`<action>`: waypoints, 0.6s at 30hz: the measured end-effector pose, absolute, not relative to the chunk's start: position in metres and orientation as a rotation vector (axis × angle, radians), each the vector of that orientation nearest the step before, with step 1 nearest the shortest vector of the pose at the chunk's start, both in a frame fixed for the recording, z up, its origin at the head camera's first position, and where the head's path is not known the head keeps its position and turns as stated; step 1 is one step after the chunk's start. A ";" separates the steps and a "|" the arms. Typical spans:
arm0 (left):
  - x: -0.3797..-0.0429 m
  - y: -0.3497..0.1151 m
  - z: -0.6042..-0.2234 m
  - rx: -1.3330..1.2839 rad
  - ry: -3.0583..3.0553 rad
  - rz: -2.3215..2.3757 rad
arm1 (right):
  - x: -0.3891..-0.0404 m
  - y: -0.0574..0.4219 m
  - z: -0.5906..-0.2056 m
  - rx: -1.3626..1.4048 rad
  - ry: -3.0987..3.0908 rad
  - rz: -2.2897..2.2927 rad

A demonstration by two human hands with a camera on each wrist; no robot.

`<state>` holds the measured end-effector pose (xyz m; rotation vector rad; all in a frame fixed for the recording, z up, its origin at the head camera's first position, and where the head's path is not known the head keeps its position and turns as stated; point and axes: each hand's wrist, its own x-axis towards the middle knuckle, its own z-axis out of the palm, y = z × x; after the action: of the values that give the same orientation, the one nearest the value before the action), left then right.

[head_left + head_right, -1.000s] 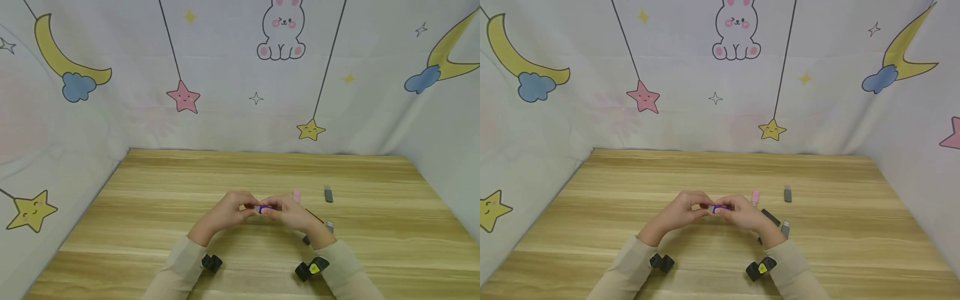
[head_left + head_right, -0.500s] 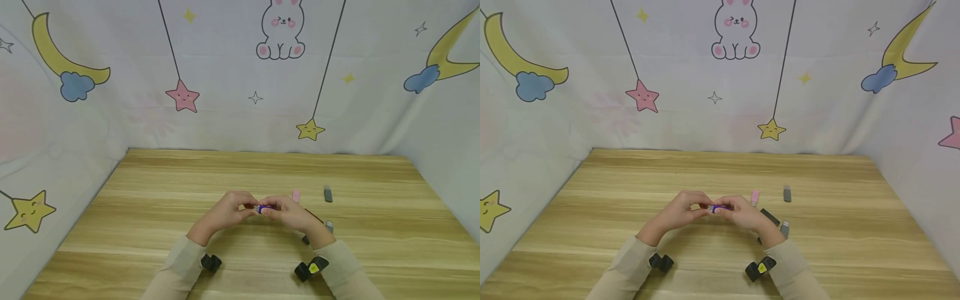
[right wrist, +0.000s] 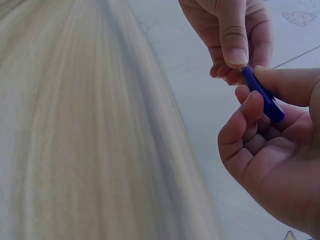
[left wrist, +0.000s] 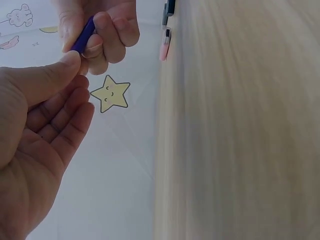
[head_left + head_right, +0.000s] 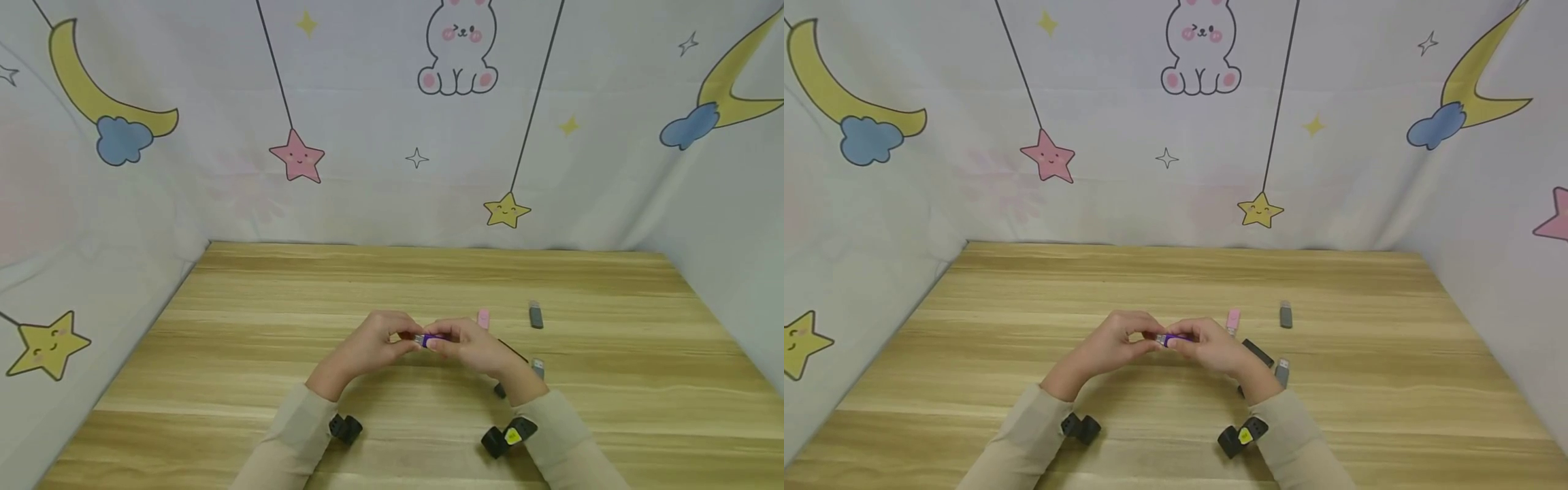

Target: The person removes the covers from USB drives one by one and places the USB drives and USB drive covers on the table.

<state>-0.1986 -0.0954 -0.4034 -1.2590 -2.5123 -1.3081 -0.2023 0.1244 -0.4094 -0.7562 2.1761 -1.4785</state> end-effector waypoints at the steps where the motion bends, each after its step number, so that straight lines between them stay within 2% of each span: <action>1: -0.198 -0.095 -0.403 -1.258 -2.517 -1.294 | -0.202 0.124 -0.409 -0.747 2.182 -1.473; 18: -0.197 -0.090 -0.403 -1.345 -2.395 -1.138 | -0.200 0.121 -0.402 -0.617 2.250 -1.479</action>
<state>-0.1973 -0.0898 -0.4032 -1.3454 -2.3945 -1.1379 -0.1998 0.1208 -0.4023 -0.6171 2.2495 -1.4788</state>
